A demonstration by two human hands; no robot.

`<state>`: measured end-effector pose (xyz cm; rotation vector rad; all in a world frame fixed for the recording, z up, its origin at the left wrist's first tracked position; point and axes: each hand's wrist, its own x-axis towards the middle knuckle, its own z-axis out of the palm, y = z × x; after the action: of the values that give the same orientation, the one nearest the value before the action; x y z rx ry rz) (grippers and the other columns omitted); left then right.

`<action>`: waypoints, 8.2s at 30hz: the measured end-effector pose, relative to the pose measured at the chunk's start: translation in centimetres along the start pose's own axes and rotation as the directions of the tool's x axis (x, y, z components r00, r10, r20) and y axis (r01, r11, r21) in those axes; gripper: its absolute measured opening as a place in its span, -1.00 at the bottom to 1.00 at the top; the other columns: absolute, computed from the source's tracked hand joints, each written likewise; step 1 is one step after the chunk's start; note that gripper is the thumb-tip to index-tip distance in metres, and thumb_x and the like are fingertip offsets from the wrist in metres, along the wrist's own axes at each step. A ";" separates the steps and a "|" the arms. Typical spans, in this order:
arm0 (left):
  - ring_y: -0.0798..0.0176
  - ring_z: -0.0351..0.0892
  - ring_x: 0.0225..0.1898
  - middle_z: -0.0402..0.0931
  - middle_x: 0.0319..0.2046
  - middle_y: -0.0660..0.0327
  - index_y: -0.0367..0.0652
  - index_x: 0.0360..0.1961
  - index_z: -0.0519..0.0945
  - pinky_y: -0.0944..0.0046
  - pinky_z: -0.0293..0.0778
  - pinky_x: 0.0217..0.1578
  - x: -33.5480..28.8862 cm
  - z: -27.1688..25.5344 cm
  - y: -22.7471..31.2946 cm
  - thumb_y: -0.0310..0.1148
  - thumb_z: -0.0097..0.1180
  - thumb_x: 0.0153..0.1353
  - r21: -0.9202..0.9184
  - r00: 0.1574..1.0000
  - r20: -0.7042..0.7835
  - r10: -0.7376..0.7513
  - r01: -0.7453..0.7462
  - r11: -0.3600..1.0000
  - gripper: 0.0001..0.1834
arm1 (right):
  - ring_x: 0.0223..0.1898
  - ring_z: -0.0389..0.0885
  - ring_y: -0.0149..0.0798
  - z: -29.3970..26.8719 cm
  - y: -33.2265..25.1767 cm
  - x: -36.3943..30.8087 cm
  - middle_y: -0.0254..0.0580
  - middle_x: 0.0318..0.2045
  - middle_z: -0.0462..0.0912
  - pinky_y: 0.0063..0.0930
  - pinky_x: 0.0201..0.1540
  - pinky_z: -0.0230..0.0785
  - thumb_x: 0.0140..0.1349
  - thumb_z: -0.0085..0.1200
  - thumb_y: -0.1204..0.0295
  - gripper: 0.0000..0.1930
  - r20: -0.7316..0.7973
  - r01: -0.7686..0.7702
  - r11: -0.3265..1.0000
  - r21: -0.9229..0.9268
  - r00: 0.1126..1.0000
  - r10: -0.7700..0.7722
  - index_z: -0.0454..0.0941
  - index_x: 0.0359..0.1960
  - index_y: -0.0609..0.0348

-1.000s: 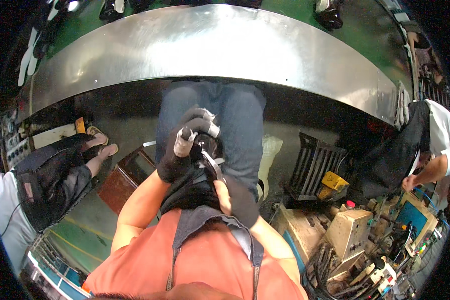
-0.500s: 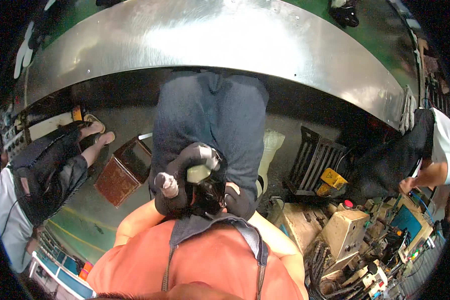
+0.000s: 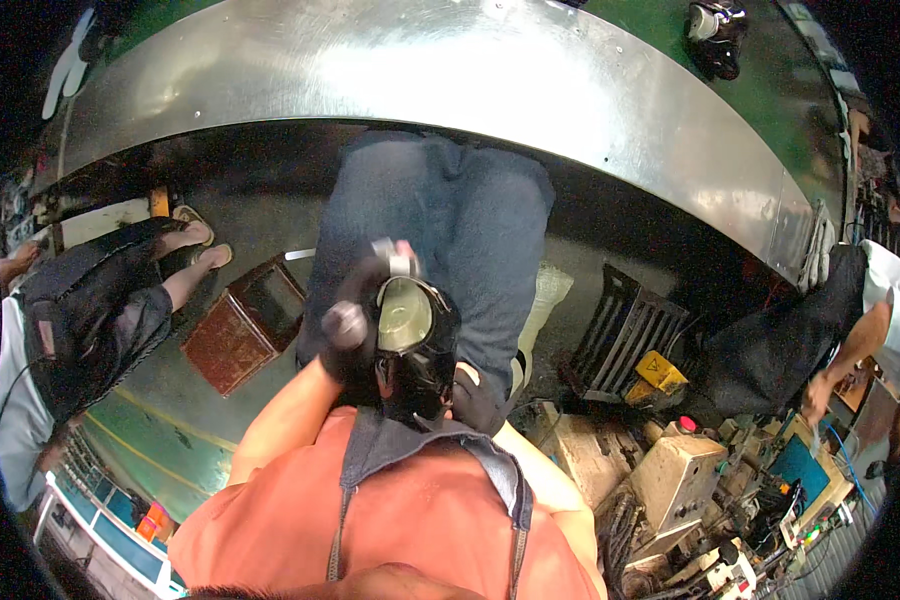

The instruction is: The person repeatedly picks up black shoes from a conveyor belt, holds each shoe on their lap, and uses pliers to trim the white sole material. After trimming, the person places the shoe back on the moving belt. The process is repeated for multiple shoes throughout the clip.

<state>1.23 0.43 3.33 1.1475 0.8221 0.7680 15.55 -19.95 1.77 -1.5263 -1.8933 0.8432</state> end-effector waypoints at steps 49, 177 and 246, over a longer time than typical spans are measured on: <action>-0.29 0.28 0.21 0.28 0.20 -0.23 -0.37 0.24 0.24 -0.03 0.26 0.19 4.2 3.4 -4.3 -0.19 -0.20 0.38 0.624 0.970 -0.078 0.231 -0.133 0.770 -0.46 | -0.53 0.62 0.04 -16.3 6.4 13.1 0.15 -0.49 0.62 -0.27 -0.41 0.46 0.35 -0.12 -0.03 -0.47 0.470 -0.191 0.969 -0.159 0.848 0.245 0.58 -0.37 0.27; 0.04 0.28 0.25 0.28 0.21 -0.01 -0.32 0.31 0.13 0.14 0.17 0.25 1.5 0.3 -6.5 -0.17 -0.06 0.34 0.017 0.995 0.077 -0.057 0.056 0.998 -0.36 | -0.37 0.61 0.09 -11.1 -7.3 12.8 0.15 -0.42 0.59 -0.14 -0.29 0.50 0.19 0.09 0.11 -0.61 0.636 0.343 0.801 -0.491 0.769 0.060 0.59 -0.43 0.27; 0.13 0.10 0.34 0.16 0.28 0.04 -0.27 0.38 0.00 0.21 0.08 0.30 2.6 -0.7 -1.0 -0.25 0.51 -0.15 0.350 0.892 0.444 -0.090 -0.080 0.933 0.16 | -0.46 0.56 -0.03 -12.6 -5.1 12.0 -0.08 -0.54 0.54 -0.25 -0.51 0.41 0.25 0.03 0.08 -0.61 0.264 0.280 0.906 -0.318 0.944 -0.199 0.46 -0.52 0.17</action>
<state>2.06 2.75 1.78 1.5793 0.5763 0.3174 19.51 -7.39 14.28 -1.3924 -2.4513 0.6073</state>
